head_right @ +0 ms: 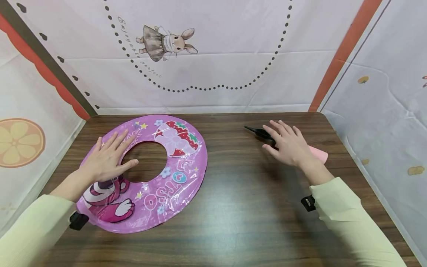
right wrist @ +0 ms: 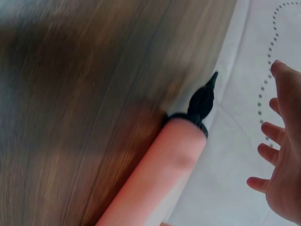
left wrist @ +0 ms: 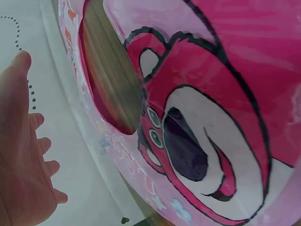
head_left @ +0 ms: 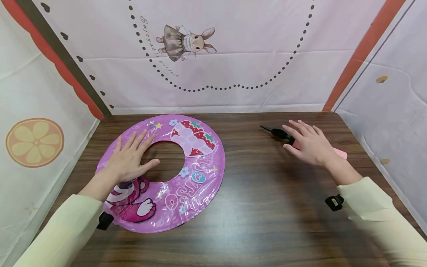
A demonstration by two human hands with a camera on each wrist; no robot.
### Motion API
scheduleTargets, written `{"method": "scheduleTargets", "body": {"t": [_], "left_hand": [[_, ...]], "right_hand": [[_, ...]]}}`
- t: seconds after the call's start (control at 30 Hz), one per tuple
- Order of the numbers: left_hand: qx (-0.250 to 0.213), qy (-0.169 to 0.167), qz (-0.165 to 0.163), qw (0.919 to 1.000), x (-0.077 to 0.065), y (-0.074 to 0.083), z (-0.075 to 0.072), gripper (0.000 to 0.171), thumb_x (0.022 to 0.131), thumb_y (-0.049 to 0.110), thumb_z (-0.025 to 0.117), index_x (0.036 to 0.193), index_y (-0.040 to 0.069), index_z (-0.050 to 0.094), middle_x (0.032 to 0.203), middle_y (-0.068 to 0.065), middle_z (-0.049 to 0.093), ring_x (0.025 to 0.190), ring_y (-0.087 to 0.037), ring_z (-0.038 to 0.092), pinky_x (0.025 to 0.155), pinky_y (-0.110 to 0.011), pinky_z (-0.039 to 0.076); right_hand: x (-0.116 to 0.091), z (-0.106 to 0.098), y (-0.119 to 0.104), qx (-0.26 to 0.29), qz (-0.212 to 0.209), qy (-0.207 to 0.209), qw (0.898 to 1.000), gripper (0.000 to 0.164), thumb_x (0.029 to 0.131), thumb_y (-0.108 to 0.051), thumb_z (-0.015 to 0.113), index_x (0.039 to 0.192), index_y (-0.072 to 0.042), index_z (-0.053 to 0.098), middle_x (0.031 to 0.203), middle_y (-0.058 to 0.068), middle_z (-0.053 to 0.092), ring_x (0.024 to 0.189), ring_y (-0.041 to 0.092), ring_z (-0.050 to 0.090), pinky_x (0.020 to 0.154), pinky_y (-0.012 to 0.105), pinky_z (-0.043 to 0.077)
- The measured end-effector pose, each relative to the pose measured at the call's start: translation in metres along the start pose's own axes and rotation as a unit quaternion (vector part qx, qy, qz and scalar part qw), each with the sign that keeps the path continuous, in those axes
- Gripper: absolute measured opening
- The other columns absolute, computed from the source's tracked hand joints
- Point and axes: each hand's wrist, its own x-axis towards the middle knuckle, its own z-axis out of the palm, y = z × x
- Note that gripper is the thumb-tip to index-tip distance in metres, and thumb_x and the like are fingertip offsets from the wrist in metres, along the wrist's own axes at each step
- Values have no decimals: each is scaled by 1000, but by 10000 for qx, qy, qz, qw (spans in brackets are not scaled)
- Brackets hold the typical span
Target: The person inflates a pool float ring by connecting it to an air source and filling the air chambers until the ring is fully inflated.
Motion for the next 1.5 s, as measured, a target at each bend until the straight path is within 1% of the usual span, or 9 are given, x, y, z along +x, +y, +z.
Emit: {"method": "scheduleTargets", "body": {"t": [0.2,0.4,0.63,0.77,0.87,1.0,1.13,1.27,1.5], "left_hand": [[16,168,47,9998,-10,-3,2,86,82,65,48,146,13,24,152,-15,16,137,-41,13,106,-65,6],[31,462,156,9988,-23,-8,3,86,79,60,57,143,10,30,149,-17,23,134,-41,22,106,-63,14],[46,740,207,9970,-43,-12,5,85,73,55,67,137,8,38,142,-20,34,124,-44,36,98,-65,25],[-70,729,101,9973,-51,-12,9,85,69,51,73,135,9,40,141,-19,36,123,-45,37,96,-67,26],[-122,838,176,9963,-58,-15,12,83,66,47,76,132,8,44,137,-21,40,119,-45,40,93,-68,28],[-173,955,267,9949,-70,-25,13,77,66,45,77,128,9,49,131,-21,46,114,-45,46,86,-68,35],[-146,962,169,9951,-84,-36,14,70,66,44,77,122,9,55,124,-21,51,108,-44,50,78,-65,40],[-174,1032,111,9944,-96,-42,22,63,66,43,78,115,8,60,114,-21,56,99,-43,54,73,-62,43],[-319,1014,149,9942,-110,-44,38,59,66,39,78,110,5,62,110,-20,59,95,-40,58,69,-59,45]], "right_hand": [[10,10,-15,-35,-353,57,9994,60,87,-37,60,139,-15,40,144,13,35,132,36,31,100,58,28],[22,17,-32,243,-708,48,9972,55,87,-32,61,136,-13,44,140,14,40,125,38,39,95,59,35],[36,29,-56,490,-1319,15,9901,47,89,-30,59,130,-9,50,132,15,49,120,35,46,94,54,39],[40,36,-71,619,-1557,-262,9855,46,90,-30,56,132,-11,50,133,13,49,121,32,46,96,52,39],[43,42,-83,669,-1697,-515,9819,45,91,-31,55,132,-14,50,134,10,49,122,30,46,96,52,40],[48,52,-102,740,-1952,-688,9756,45,91,-32,54,133,-15,49,136,8,47,123,28,44,97,51,40],[52,59,-118,785,-2185,-836,9691,47,92,-34,53,135,-16,47,138,7,45,124,27,43,98,50,39],[55,63,-129,732,-2249,-990,9666,47,92,-36,52,135,-18,46,139,6,45,126,26,41,99,50,39],[60,67,-141,694,-2233,-1180,9651,50,92,-39,52,137,-20,44,140,7,43,129,26,38,101,51,36]]}}
